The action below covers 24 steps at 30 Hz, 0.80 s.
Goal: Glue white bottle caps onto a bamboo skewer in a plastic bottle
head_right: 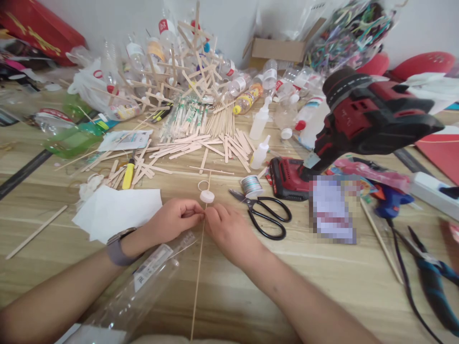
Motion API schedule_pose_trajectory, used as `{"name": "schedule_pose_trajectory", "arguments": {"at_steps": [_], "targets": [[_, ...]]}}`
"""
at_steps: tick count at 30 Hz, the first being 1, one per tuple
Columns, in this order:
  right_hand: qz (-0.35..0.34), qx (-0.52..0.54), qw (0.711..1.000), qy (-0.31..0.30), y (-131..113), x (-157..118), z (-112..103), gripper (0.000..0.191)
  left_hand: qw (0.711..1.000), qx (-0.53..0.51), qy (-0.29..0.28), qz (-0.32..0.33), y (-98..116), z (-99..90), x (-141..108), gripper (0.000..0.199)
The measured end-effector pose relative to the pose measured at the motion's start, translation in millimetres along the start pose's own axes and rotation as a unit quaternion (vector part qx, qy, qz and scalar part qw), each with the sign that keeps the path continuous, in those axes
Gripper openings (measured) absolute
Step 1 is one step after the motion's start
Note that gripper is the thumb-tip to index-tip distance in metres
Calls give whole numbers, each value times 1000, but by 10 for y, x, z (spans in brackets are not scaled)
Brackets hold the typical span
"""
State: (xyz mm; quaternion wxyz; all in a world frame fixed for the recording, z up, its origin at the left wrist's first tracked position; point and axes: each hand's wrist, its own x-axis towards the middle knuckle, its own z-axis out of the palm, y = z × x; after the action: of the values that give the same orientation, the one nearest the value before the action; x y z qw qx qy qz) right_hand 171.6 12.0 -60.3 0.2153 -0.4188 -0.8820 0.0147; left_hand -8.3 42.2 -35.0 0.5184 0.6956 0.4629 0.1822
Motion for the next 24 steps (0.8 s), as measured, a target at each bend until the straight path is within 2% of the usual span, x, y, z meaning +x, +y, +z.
{"name": "schedule_pose_trajectory", "arguments": {"at_steps": [6, 17, 24], "targets": [[18, 10, 999, 26, 39, 12, -16, 21, 998, 42, 23, 30, 8, 10, -11, 21], [29, 50, 998, -21, 59, 35, -63, 18, 993, 99, 31, 61, 11, 18, -19, 22], [24, 107, 994, -10, 87, 53, -94, 16, 991, 89, 32, 89, 35, 18, -29, 25]]}}
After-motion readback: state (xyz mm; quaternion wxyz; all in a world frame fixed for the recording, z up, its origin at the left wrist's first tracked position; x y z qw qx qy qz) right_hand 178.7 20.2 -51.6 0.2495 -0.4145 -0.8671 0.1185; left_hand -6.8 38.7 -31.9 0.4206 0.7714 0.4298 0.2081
